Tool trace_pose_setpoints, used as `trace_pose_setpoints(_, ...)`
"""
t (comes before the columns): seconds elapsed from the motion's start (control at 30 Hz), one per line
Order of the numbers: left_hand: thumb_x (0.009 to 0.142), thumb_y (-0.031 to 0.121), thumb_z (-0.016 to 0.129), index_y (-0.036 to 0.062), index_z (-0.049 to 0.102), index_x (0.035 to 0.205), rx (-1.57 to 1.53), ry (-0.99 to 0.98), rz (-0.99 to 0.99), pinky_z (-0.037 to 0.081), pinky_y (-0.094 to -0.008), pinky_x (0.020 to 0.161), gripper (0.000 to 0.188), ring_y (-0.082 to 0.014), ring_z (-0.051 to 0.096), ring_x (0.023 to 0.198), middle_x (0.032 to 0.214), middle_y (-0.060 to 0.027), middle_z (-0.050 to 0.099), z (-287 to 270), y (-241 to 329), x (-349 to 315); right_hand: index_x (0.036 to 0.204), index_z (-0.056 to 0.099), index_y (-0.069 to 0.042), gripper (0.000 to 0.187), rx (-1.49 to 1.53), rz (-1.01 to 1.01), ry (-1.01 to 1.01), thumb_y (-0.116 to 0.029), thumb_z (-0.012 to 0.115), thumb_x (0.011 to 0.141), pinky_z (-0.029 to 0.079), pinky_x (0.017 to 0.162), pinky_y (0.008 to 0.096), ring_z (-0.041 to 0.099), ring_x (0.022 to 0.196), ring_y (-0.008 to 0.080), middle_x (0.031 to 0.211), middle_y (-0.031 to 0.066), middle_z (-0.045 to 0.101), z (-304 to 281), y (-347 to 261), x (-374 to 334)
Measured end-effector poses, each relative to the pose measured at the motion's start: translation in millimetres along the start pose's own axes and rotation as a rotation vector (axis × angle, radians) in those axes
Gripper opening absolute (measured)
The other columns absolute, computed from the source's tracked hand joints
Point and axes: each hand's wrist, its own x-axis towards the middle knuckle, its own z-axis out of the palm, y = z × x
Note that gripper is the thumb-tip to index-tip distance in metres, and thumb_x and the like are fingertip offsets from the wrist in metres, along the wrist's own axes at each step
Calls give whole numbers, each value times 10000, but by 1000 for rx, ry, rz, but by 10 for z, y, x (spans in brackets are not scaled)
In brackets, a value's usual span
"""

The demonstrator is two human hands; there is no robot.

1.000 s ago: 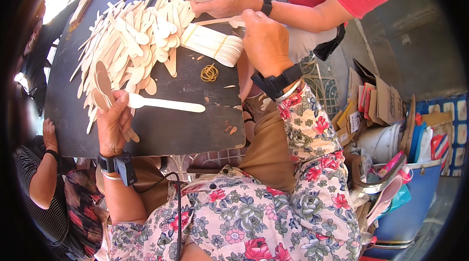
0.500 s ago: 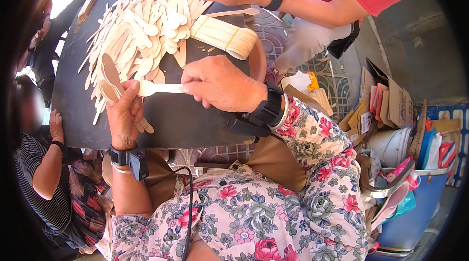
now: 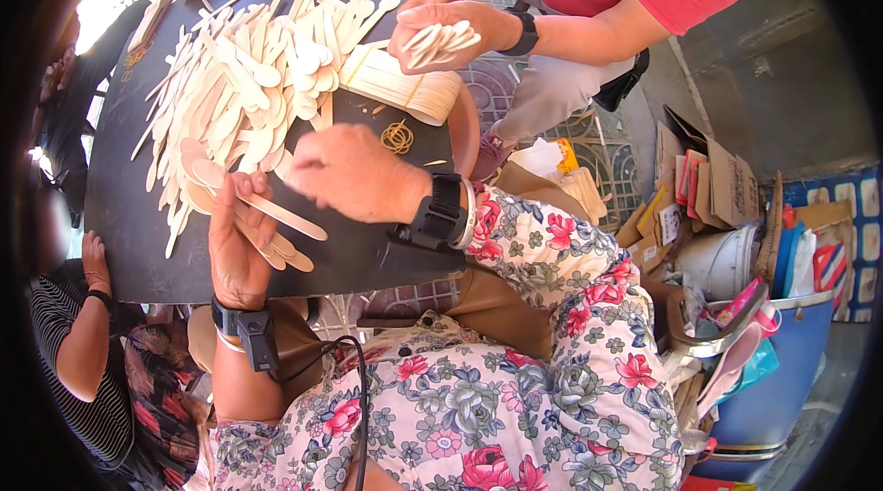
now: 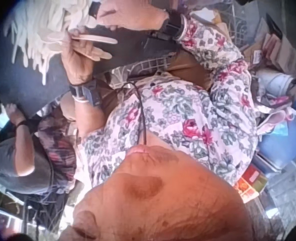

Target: Sorting and bundling wooden spoons at a table.

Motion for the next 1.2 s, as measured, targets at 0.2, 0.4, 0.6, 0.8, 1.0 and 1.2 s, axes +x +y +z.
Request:
trace_pose_setpoints(0.2, 996, 347, 504, 98, 470, 840, 69, 171, 18, 373, -226, 508, 296, -97, 445, 667, 758, -17, 486, -16, 143, -29, 883, 649, 23, 99, -286, -180, 318, -75, 635, 874, 468, 603, 231, 587, 668, 66, 715, 12, 618, -246, -36, 29)
trace_pose_setpoints(0.4, 994, 382, 505, 106, 446, 843, 115, 287, 97, 424, -269, 539, 319, -114, 452, 624, 690, -11, 450, 81, 135, -68, 840, 635, 5, 122, -846, -444, 481, -113, 655, 821, 467, 598, 363, 592, 620, 280, 703, 129, 623, -378, 70, 230)
trace_pose_setpoints(0.6, 968, 337, 573, 94, 497, 886, 109, 314, 83, 371, -245, 448, 267, -82, 400, 486, 670, 7, 447, 96, 145, -64, 908, 625, -12, 251, -1070, -305, 496, -254, 633, 840, 482, 667, 442, 620, 770, 355, 852, 177, 631, -338, 144, 532)
trace_pose_setpoints(0.8, 968, 270, 569, 92, 496, 834, 98, 310, -28, 308, -215, 420, 234, -66, 372, 466, 657, 15, 441, 93, 134, -11, 946, 619, 2, 404, -1253, -160, 545, -384, 631, 831, 514, 738, 456, 632, 876, 383, 939, 211, 630, -372, 90, 936)
trace_pose_setpoints(1.0, 950, 252, 582, 97, 486, 817, 135, 326, -19, 322, -221, 428, 226, -71, 394, 476, 653, 10, 461, 103, 160, -24, 921, 642, -23, 272, -1210, -73, 549, -240, 718, 775, 515, 743, 431, 657, 858, 352, 908, 177, 672, -453, 169, 1142)
trace_pose_setpoints(1.2, 944, 253, 587, 96, 490, 806, 160, 316, -24, 323, -222, 431, 230, -72, 397, 480, 653, 9, 463, 133, 167, -34, 910, 667, -42, 254, -727, -187, 683, -186, 746, 717, 512, 702, 402, 665, 772, 332, 756, 182, 660, -590, 219, 1116)
